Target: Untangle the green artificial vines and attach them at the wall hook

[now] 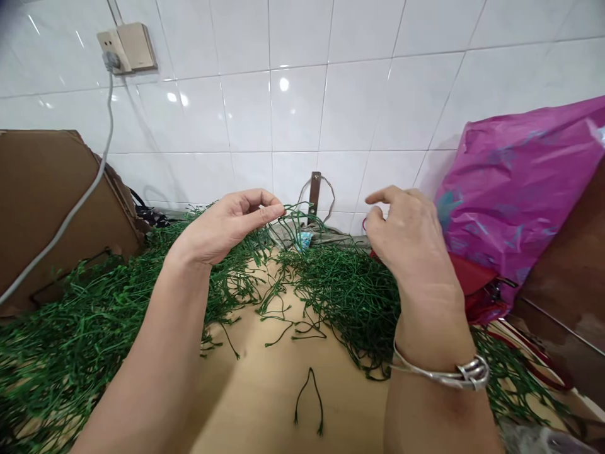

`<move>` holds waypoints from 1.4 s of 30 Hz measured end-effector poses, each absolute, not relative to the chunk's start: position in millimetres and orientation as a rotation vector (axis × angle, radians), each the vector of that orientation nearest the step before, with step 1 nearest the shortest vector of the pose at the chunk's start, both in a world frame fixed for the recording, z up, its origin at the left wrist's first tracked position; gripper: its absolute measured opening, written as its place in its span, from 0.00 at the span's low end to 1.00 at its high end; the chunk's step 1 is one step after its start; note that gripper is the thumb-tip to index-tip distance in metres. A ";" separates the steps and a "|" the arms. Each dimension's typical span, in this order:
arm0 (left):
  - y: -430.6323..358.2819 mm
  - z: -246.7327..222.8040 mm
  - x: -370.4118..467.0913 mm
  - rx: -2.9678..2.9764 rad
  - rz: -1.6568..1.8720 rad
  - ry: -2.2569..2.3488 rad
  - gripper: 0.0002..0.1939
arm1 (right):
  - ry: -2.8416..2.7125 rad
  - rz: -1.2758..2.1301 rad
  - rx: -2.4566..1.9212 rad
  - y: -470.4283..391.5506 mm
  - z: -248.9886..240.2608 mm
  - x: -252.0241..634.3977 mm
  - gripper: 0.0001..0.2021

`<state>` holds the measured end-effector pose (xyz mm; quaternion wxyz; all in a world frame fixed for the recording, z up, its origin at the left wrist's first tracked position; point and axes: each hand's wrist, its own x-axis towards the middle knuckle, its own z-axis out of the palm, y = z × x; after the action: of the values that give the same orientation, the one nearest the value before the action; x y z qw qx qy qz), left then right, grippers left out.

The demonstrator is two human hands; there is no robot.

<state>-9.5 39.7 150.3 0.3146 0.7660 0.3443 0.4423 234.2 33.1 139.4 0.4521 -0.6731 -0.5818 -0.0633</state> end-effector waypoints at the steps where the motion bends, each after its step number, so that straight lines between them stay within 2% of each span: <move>1: 42.1 148.6 -7.1 1.999 1.145 0.893 0.08 | -1.468 -0.140 -1.608 28.2 143.3 225.2 0.14; 6: 44.0 147.5 -2.0 1.898 1.170 0.888 0.07 | -1.639 0.341 -1.029 20.5 147.3 199.8 0.18; 9: 41.1 149.2 -1.9 1.900 1.182 0.889 0.06 | -1.730 0.524 -0.950 25.1 141.9 195.8 0.16; 19: 45.4 144.0 -1.5 2.011 1.145 0.848 0.06 | -1.789 0.257 -1.135 20.2 145.3 181.2 0.05; 22: 43.9 143.1 4.1 2.034 1.152 0.875 0.06 | -1.696 0.217 -1.159 25.0 142.9 179.1 0.05; 27: 33.1 151.9 -1.5 2.014 1.130 0.917 0.07 | -1.275 -0.102 -1.497 38.6 133.7 218.9 0.04; 32: 26.8 157.7 -8.7 1.956 1.234 0.903 0.08 | -1.262 -0.069 -1.739 38.6 136.9 261.6 0.02; 34: 30.4 154.2 -4.8 1.943 1.177 0.877 0.08 | -1.352 -0.057 -1.715 33.4 141.6 254.0 0.07; 38: 39.5 146.5 3.3 1.904 1.123 0.882 0.08 | -1.666 0.220 -1.316 24.0 146.5 218.1 0.19; 42: 41.9 144.9 4.8 1.894 1.135 0.866 0.07 | -1.862 0.483 -1.044 28.7 139.8 198.2 0.17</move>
<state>4.8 41.9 144.9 0.3754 0.7403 0.3384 0.4434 198.2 28.7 139.8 0.4588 -0.4239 -0.7559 0.1961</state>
